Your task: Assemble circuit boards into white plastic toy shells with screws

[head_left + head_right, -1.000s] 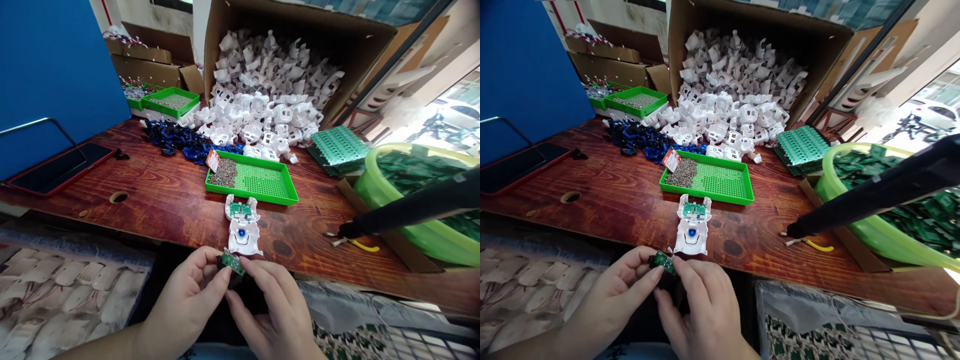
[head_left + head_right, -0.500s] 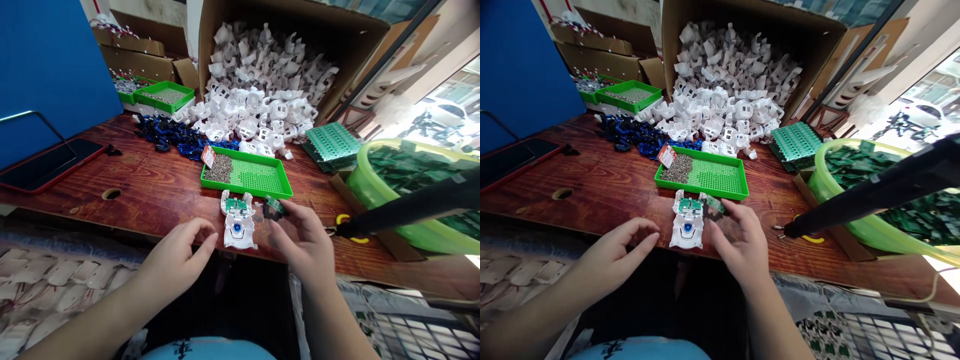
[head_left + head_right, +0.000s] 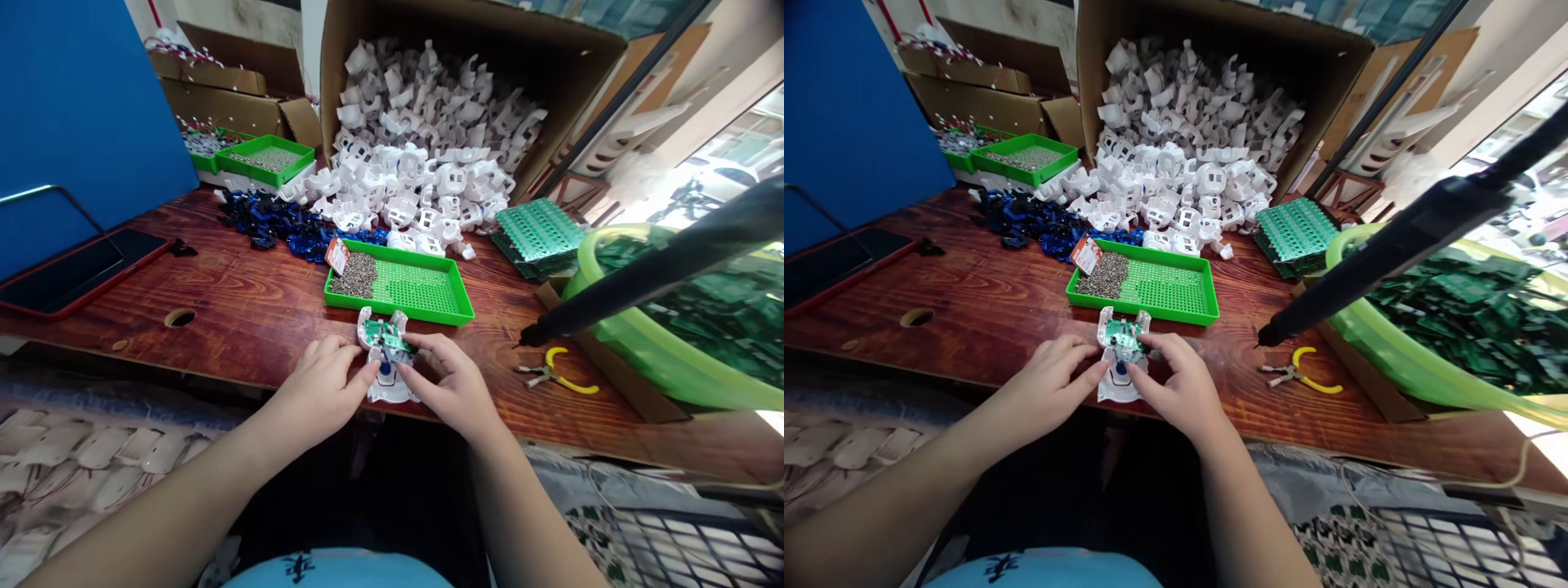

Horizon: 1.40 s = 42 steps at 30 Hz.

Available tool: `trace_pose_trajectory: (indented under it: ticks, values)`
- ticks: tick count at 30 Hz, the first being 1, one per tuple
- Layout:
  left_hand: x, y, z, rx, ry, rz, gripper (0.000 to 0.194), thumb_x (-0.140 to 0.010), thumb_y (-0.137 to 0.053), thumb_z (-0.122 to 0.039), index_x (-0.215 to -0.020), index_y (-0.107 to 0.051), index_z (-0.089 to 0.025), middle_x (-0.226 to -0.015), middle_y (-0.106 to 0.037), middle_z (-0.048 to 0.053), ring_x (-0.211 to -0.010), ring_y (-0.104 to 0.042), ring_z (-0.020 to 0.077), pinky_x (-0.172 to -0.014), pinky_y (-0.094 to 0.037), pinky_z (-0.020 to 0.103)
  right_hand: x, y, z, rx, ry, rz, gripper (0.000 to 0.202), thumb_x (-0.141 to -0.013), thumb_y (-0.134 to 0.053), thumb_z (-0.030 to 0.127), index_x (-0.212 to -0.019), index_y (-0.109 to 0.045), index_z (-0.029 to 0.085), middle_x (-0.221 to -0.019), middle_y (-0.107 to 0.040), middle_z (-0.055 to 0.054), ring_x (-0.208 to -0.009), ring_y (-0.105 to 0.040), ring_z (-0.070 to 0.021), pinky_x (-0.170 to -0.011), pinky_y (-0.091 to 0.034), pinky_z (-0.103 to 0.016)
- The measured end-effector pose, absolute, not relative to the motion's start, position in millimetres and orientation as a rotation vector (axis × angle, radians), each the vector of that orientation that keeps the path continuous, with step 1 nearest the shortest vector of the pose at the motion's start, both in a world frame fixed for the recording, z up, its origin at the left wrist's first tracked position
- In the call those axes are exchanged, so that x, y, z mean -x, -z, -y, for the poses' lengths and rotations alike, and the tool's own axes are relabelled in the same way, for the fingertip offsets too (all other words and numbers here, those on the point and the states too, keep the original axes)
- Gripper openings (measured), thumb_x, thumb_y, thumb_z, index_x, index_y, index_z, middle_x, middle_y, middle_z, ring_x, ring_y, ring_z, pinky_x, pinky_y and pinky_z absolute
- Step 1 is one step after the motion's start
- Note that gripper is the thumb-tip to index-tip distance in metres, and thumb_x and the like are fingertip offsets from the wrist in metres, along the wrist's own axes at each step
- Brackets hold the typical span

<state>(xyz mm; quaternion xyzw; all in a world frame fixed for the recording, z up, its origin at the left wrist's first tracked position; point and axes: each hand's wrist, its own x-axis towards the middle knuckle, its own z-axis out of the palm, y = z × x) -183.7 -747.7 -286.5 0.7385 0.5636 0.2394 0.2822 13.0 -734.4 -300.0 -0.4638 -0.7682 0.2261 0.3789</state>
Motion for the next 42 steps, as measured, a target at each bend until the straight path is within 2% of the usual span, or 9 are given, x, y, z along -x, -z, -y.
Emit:
trace_pose_trajectory:
  ticks: [4,7,15,22,26,30,35,42]
  values:
    - [179.5,286.8,747.0,-1.947,-0.674,-1.507,0.028,-0.086,-0.04,-0.039,-0.08,-0.059,-0.02,-0.093,-0.056,0.007,-0.096,-0.047,0.0273,-0.086,-0.036,0.043,-16.4,296.7,739.8,1.124,-0.652,2.002,0.031,-0.079,-0.061,0.025,-0.109,-0.057,0.02,-0.103,-0.059,-0.006,-0.099,-0.056,-0.0177,-0.088,-0.047,-0.033]
    - [178.8,284.8,748.3,-1.882,-0.697,-1.479,0.025,-0.086,-0.04,-0.036,-0.076,-0.058,-0.021,-0.087,-0.058,0.006,-0.091,-0.051,0.026,-0.083,-0.037,0.04,-17.7,295.2,743.8,1.1,-0.691,2.024,0.03,-0.077,-0.063,0.025,-0.106,-0.059,0.02,-0.111,-0.055,-0.008,-0.107,-0.053,-0.0186,-0.095,-0.043,-0.035]
    - [182.4,280.1,760.1,-1.472,-0.79,-1.394,0.031,-0.087,-0.037,-0.045,-0.092,-0.054,-0.021,-0.093,-0.063,0.006,-0.088,-0.058,0.0233,-0.075,-0.044,0.035,-8.0,293.3,757.9,1.087,-0.735,2.088,0.035,-0.076,-0.064,0.022,-0.11,-0.058,0.021,-0.114,-0.051,-0.007,-0.11,-0.05,-0.0166,-0.099,-0.04,-0.032]
    - [185.0,280.3,773.9,-1.155,-0.796,-1.236,0.036,-0.085,-0.04,-0.05,-0.099,-0.052,-0.02,-0.096,-0.063,0.005,-0.088,-0.06,0.0216,-0.073,-0.052,0.035,-0.6,286.1,773.9,1.134,-0.64,2.063,0.038,-0.075,-0.063,0.022,-0.113,-0.056,0.022,-0.119,-0.047,-0.008,-0.11,-0.049,-0.017,-0.094,-0.045,-0.031]
    - [186.6,283.3,782.5,-0.972,-0.821,-1.132,0.036,-0.085,-0.043,-0.048,-0.109,-0.05,-0.022,-0.105,-0.063,0.004,-0.095,-0.058,0.0212,-0.08,-0.049,0.035,1.0,278.7,782.2,1.162,-0.675,2.055,0.037,-0.077,-0.061,0.023,-0.114,-0.055,0.023,-0.12,-0.045,-0.007,-0.111,-0.049,-0.017,-0.094,-0.046,-0.031]
    - [185.6,284.4,792.5,-0.93,-0.911,-1.112,0.039,-0.085,-0.046,-0.045,-0.118,-0.048,-0.025,-0.111,-0.063,0.002,-0.098,-0.056,0.0184,-0.088,-0.042,0.029,5.5,273.8,787.0,1.233,-0.662,2.123,0.031,-0.08,-0.057,0.024,-0.111,-0.057,0.023,-0.119,-0.046,-0.007,-0.11,-0.05,-0.017,-0.094,-0.047,-0.033]
    - [185.9,284.1,800.5,-0.964,-0.86,-1.135,0.039,-0.087,-0.043,-0.045,-0.12,-0.045,-0.025,-0.104,-0.063,-0.001,-0.083,-0.055,0.0136,-0.076,-0.045,0.025,11.6,269.3,787.2,1.237,-0.426,2.259,0.023,-0.085,-0.05,0.021,-0.106,-0.06,0.02,-0.11,-0.055,-0.007,-0.101,-0.053,-0.0175,-0.088,-0.048,-0.034]
    - [189.0,293.3,803.1,-0.9,-0.915,-1.145,0.04,-0.086,-0.045,-0.045,-0.12,-0.044,-0.026,-0.097,-0.064,-0.001,-0.079,-0.054,0.0139,-0.074,-0.044,0.026,17.0,265.2,792.9,1.269,-0.412,2.255,0.025,-0.084,-0.053,0.024,-0.108,-0.058,0.018,-0.111,-0.056,-0.005,-0.103,-0.052,-0.0165,-0.089,-0.046,-0.032]
